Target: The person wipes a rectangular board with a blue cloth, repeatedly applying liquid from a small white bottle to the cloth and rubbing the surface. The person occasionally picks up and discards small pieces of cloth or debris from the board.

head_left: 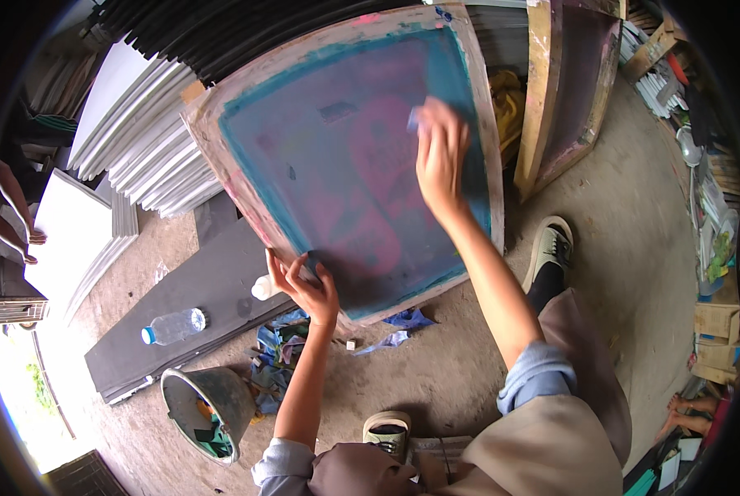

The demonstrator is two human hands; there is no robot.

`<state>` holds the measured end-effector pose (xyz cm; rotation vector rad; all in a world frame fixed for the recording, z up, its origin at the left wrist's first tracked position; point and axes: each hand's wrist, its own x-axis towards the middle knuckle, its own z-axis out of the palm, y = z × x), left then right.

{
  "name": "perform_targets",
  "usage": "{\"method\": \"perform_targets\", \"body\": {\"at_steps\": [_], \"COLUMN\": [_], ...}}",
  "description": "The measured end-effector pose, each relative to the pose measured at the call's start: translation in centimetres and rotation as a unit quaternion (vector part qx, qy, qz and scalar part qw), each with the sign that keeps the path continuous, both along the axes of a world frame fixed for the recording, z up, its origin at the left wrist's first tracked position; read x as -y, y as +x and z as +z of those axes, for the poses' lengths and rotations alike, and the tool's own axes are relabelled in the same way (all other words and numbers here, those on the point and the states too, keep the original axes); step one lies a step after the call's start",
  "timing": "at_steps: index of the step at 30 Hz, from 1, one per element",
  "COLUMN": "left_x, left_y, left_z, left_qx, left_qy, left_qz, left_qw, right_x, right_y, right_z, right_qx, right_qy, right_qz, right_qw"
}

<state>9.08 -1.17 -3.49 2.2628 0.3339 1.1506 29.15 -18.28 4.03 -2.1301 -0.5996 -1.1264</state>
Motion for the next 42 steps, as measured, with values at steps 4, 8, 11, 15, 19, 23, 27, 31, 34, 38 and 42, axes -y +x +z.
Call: {"method": "perform_targets", "body": {"at_steps": [4, 8, 11, 15, 19, 23, 27, 31, 34, 38, 42], "left_x": [0.6, -0.1, 0.2, -0.2, 0.5, -0.2, -0.2, 0.4, -0.2, 0.1, -0.1], "left_y": [0.2, -0.3, 0.1, -0.1, 0.5, -0.1, -0.3, 0.3, -0.1, 0.2, 0.0], "left_z": [0.0, 0.0, 0.3, 0.1, 0.5, 0.4, 0.4, 0.3, -0.4, 0.0, 0.0], "left_qx": [0.013, 0.010, 0.009, 0.007, 0.017, 0.010, 0.011, 0.027, 0.022, 0.025, 0.024], "left_qy": [-0.023, -0.033, -0.015, -0.029, -0.034, -0.042, -0.050, -0.049, -0.048, -0.046, -0.030], "left_qz": [-0.012, -0.010, -0.016, -0.013, -0.026, -0.023, -0.023, -0.036, -0.021, -0.021, -0.026], "left_qw": [1.000, 0.999, 1.000, 0.999, 0.999, 0.999, 0.998, 0.998, 0.998, 0.998, 0.999], "right_x": [-3.4, -2.9, 1.9, 0.8, -3.6, -5.2, -1.4, 3.4, 0.7, -1.0, -0.9], "right_y": [3.3, -7.0, -8.3, -3.0, 5.9, 2.6, -8.6, -10.3, -3.6, 4.2, 4.5], "right_z": [4.3, -2.2, -6.7, -2.5, 5.8, 4.6, -4.4, -9.3, -2.4, 3.3, 3.3], "right_qx": [-0.006, -0.100, -0.040, -0.011, 0.018, 0.013, -0.133, -0.123, -0.118, -0.020, 0.025], "right_qy": [-0.016, -0.226, -0.363, -0.318, -0.074, -0.079, -0.222, -0.261, -0.152, -0.012, 0.009], "right_qz": [-0.043, 0.203, 0.244, 0.175, -0.076, -0.002, 0.124, 0.122, -0.033, -0.065, 0.022], "right_qw": [0.999, 0.947, 0.898, 0.932, 0.994, 0.997, 0.958, 0.950, 0.981, 0.998, 0.999]}}
